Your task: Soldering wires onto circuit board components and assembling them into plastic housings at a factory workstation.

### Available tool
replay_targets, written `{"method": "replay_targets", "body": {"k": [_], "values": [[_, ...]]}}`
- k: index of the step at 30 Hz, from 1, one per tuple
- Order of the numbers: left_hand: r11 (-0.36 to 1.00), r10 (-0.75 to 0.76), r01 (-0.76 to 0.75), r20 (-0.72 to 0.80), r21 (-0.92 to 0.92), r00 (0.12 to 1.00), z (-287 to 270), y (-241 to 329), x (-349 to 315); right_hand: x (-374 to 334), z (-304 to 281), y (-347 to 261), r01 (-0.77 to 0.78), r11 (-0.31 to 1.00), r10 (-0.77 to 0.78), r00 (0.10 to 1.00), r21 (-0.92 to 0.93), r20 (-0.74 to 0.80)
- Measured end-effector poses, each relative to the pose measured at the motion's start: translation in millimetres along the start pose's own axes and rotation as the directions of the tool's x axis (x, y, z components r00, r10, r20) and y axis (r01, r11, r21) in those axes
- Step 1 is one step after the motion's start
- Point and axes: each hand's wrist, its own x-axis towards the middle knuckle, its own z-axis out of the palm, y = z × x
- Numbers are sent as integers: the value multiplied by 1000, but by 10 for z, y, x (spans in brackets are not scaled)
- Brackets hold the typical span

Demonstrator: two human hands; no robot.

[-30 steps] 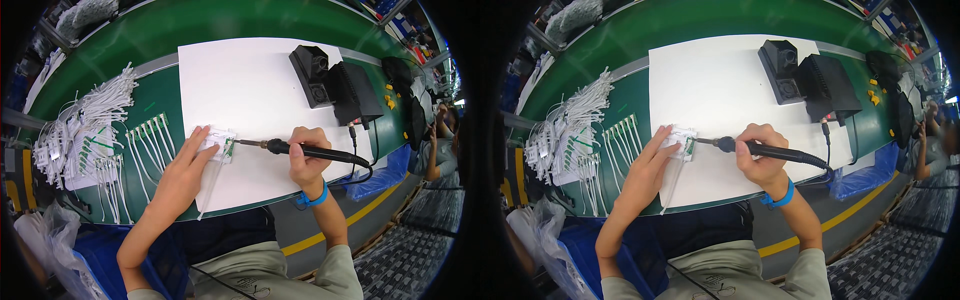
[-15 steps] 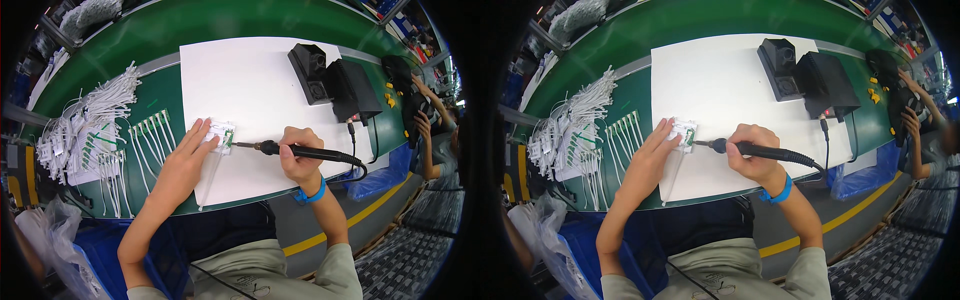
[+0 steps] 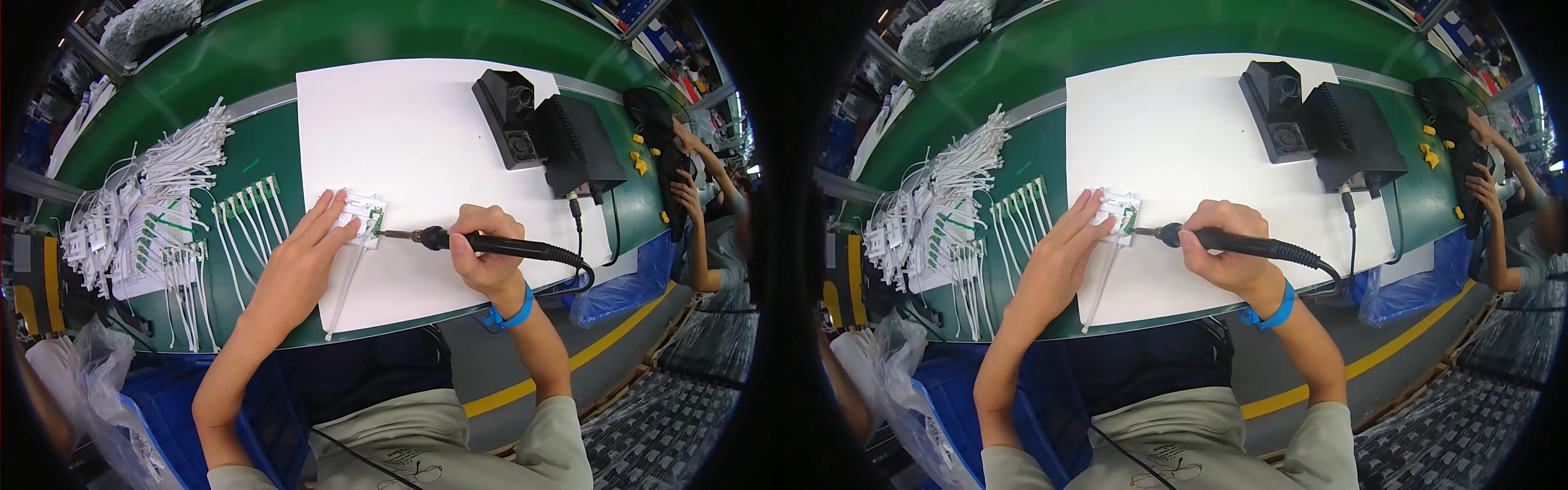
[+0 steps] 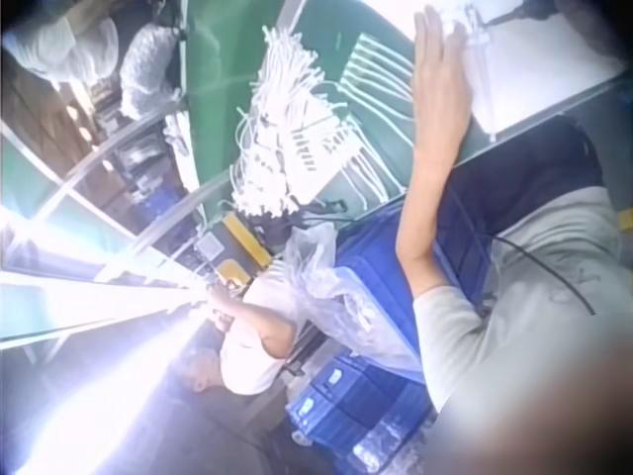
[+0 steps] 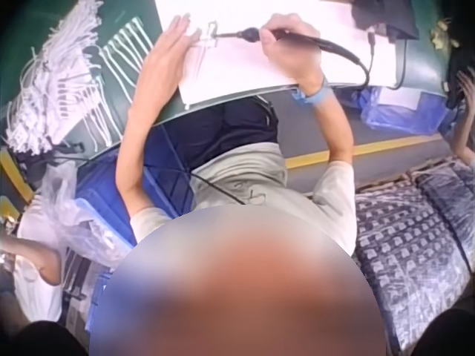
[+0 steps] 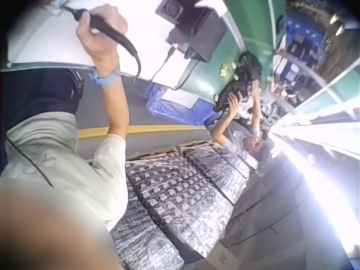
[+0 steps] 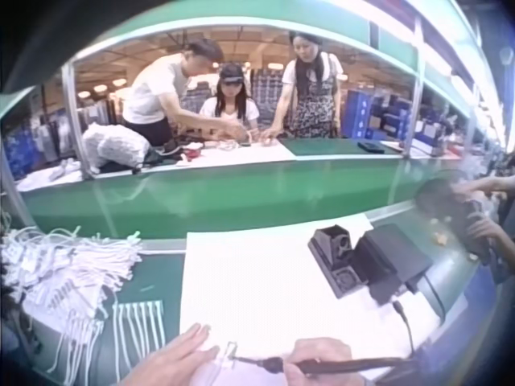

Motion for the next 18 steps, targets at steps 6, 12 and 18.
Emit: {"method": "replay_targets", "body": {"k": [6, 12, 18], "values": [[1000, -3, 3, 5, 4, 1000, 3, -2, 2, -3, 6, -5, -15, 1000, 15, 1000, 21, -6], [1000, -7, 7, 7, -1, 1000, 4, -5, 7, 3, 1, -12, -22, 1000, 22, 1000, 7, 7], [1000, -2, 2, 5, 10, 1000, -1, 4, 18, 14, -15, -22, -26, 1000, 26, 1000, -6, 15]]}}
